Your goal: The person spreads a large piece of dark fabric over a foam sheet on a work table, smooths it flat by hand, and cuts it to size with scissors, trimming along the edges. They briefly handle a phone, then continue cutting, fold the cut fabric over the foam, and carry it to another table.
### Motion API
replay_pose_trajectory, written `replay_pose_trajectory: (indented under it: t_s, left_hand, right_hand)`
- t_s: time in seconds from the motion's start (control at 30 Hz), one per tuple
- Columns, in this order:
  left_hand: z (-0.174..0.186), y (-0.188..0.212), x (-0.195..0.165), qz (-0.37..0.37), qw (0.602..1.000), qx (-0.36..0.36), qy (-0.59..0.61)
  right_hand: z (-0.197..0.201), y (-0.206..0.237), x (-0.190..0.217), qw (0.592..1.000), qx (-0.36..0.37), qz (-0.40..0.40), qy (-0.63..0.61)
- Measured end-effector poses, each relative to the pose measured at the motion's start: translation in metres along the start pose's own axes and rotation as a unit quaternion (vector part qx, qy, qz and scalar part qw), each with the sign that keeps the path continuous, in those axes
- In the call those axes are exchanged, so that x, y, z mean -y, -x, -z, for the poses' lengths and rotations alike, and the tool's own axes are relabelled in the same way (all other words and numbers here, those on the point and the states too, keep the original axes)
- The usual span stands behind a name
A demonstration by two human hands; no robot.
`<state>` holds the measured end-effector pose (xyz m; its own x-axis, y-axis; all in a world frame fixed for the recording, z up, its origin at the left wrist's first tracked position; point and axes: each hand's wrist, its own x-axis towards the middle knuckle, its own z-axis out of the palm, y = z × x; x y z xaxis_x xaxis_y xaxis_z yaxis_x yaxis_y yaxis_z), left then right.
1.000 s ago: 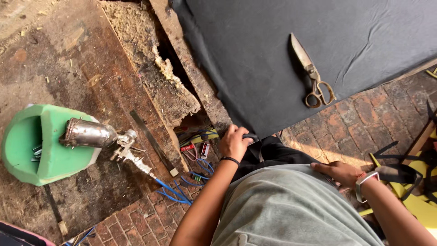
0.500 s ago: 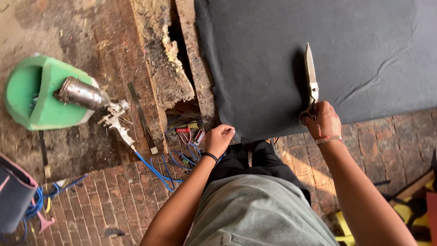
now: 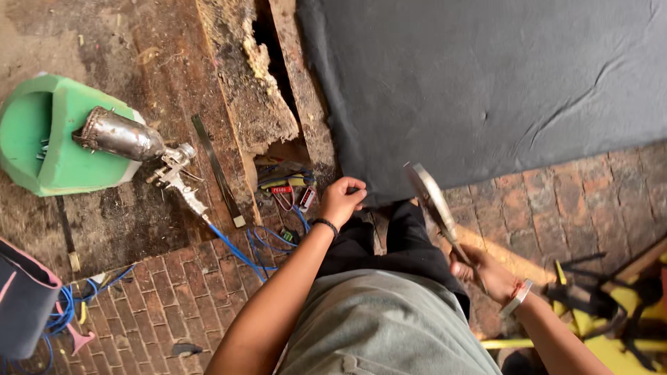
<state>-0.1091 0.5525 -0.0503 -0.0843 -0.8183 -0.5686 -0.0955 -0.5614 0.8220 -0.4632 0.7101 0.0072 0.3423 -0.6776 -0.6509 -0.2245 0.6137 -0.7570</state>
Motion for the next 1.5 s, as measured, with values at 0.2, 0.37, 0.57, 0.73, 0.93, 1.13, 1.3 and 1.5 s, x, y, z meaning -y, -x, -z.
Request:
replay_pose_trajectory:
  t_s: [0.2,0.37,0.57,0.73,0.93,1.13,1.3,1.5]
  left_hand:
    - [0.007,0.003,0.002,-0.033,0.997,0.065,0.017]
    - [0.009,0.003,-0.002,-0.053,0.994,0.043,-0.086]
    - [0.015,0.003,-0.008,-0.064,0.990,0.064,-0.107]
    - [0.024,0.001,-0.016,-0.070,0.984,0.087,-0.137]
    - [0.033,0.002,-0.031,-0.055,0.984,0.079,-0.152]
    - [0.038,0.006,-0.045,-0.022,0.984,0.058,-0.170]
    - [0.038,0.011,-0.046,-0.025,0.989,0.014,-0.144]
    - [0.034,0.010,-0.053,0.000,0.989,-0.011,-0.149]
  right_hand:
    - [-0.096,-0.001,-0.031,0.989,0.031,-0.147,-0.011]
    - [-0.139,-0.064,-0.017,0.986,-0.059,-0.120,-0.098]
    - [-0.150,-0.093,0.033,0.980,-0.153,-0.121,-0.047]
    - [-0.139,-0.105,0.073,0.979,-0.163,-0.108,-0.061]
    - [-0.107,-0.189,0.138,0.978,-0.135,-0.050,-0.153]
    - [-0.082,-0.244,0.196,0.980,-0.121,-0.038,-0.156]
    - [-0.056,-0.313,0.256,0.980,-0.100,-0.010,-0.171]
    - [-0.027,-0.412,0.334,0.979,-0.093,0.048,-0.176]
